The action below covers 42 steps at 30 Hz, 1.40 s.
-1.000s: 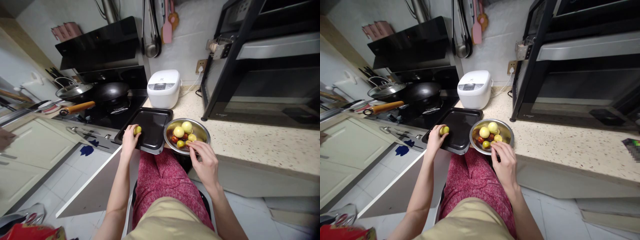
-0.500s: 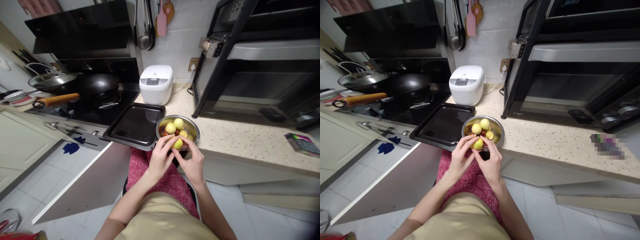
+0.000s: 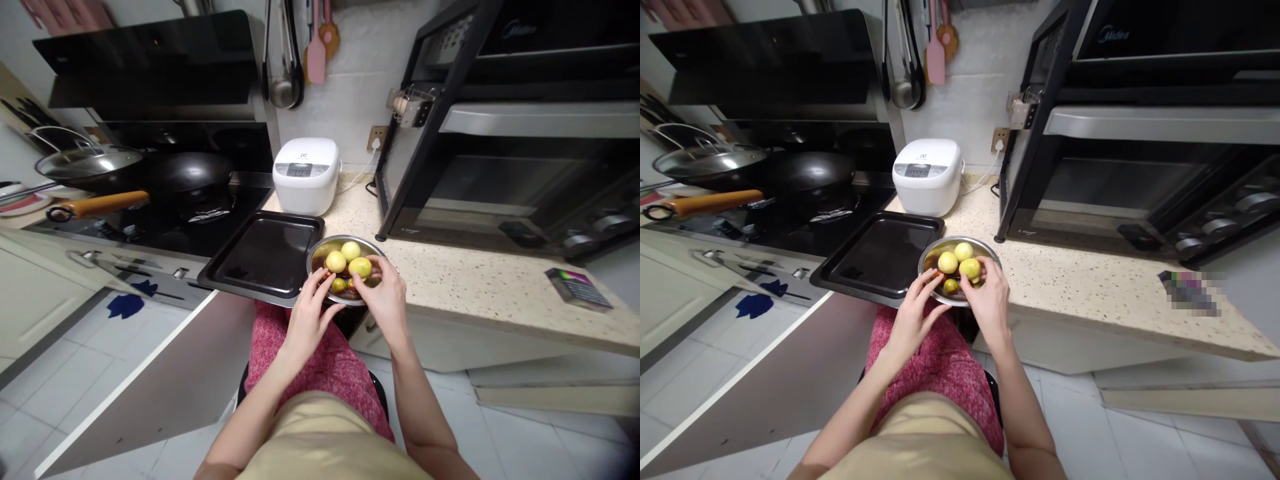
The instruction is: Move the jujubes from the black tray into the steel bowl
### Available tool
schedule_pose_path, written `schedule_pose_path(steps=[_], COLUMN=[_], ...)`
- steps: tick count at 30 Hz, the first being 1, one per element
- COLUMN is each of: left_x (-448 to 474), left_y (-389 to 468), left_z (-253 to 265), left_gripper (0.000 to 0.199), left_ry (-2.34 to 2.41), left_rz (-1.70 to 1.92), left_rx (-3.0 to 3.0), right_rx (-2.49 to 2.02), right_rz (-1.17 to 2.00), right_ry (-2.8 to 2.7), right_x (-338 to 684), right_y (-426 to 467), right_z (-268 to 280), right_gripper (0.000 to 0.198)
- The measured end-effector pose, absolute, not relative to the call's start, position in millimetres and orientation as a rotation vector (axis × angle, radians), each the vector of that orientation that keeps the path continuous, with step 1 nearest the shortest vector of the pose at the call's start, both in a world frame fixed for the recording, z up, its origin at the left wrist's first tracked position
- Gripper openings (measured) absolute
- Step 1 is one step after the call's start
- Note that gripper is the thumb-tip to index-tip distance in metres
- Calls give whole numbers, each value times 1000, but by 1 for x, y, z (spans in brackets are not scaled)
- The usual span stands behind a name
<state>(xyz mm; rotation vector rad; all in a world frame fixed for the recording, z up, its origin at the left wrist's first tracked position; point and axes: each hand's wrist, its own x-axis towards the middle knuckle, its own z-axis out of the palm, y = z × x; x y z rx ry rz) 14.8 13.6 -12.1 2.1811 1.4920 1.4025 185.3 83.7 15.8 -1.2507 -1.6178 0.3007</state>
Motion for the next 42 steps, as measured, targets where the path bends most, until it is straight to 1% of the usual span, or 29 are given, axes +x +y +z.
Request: schedule_pose_path(steps=[7,15,30,42], left_x=[16,14,10,-12], left_y=[13,13,6,2], left_z=[-13,-14,-8,3], left_gripper=[59,59,55,49], left_ry=[1481,1471,1483,1539], left_rz=[1410,1422,1401,1441], left_rx=[2175,2164,2131,2145], right_rx=[-1272,-1240,-1211,-1157], right_rz=[263,262,249,-5], right_ry=[-1692,-1725,-1687,-1607], right_x=[183,187,193,211], right_y=[86,85,77,25], right_z=[14,9,13,9], right_gripper=[28,36,37,20])
